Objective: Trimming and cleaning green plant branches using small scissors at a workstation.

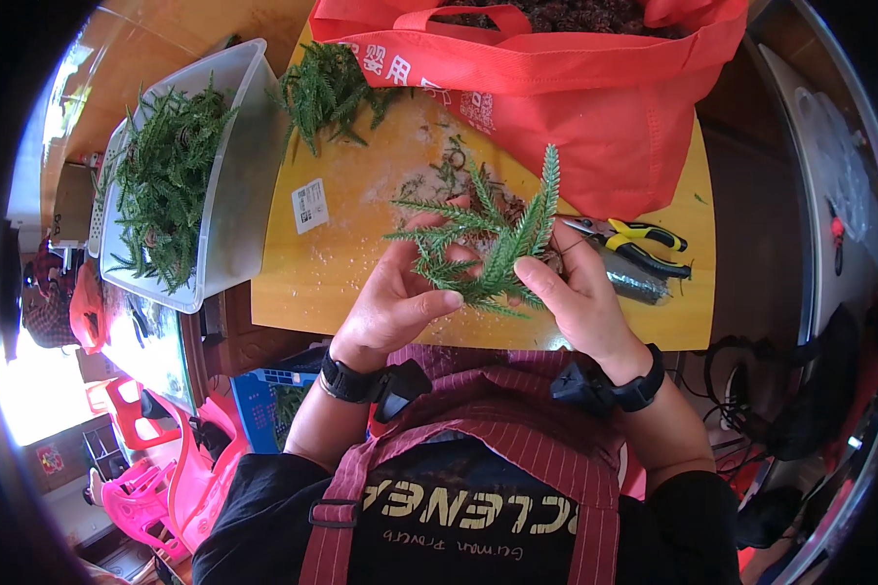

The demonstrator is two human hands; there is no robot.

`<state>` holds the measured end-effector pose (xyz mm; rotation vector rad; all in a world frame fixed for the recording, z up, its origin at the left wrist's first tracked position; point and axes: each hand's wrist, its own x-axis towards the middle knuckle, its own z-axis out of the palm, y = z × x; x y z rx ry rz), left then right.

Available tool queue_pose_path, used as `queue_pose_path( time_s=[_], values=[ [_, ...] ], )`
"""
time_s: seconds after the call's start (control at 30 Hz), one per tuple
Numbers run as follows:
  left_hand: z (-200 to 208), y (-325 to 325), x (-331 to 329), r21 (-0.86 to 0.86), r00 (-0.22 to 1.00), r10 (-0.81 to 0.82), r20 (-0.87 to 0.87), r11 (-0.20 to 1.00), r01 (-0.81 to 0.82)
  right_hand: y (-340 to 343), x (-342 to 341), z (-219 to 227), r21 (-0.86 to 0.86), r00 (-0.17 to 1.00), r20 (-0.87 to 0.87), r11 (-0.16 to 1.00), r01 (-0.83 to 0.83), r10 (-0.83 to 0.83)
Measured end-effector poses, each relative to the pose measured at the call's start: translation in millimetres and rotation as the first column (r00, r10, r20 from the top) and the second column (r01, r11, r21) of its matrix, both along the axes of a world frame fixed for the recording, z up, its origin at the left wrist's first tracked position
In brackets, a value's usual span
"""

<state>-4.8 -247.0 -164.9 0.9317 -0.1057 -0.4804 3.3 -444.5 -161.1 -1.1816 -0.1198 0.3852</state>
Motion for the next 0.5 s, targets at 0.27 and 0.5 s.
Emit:
queue_pose_path(
  time_s=[0.27, 0.5],
  values=[
    [-6, 1, 3, -0.129, 0.987, -0.122, 0.106, 0.982, 0.135, -2, -2, -6, -0.011, 0.999, -0.019, 0.999, -0.046, 0.045],
    [8, -7, -2, -0.073, 0.994, 0.055, -0.099, 0.995, -0.063, -5, -2, -5, -0.040, 0.996, 0.088, 0.999, -0.012, 0.016]
  ],
)
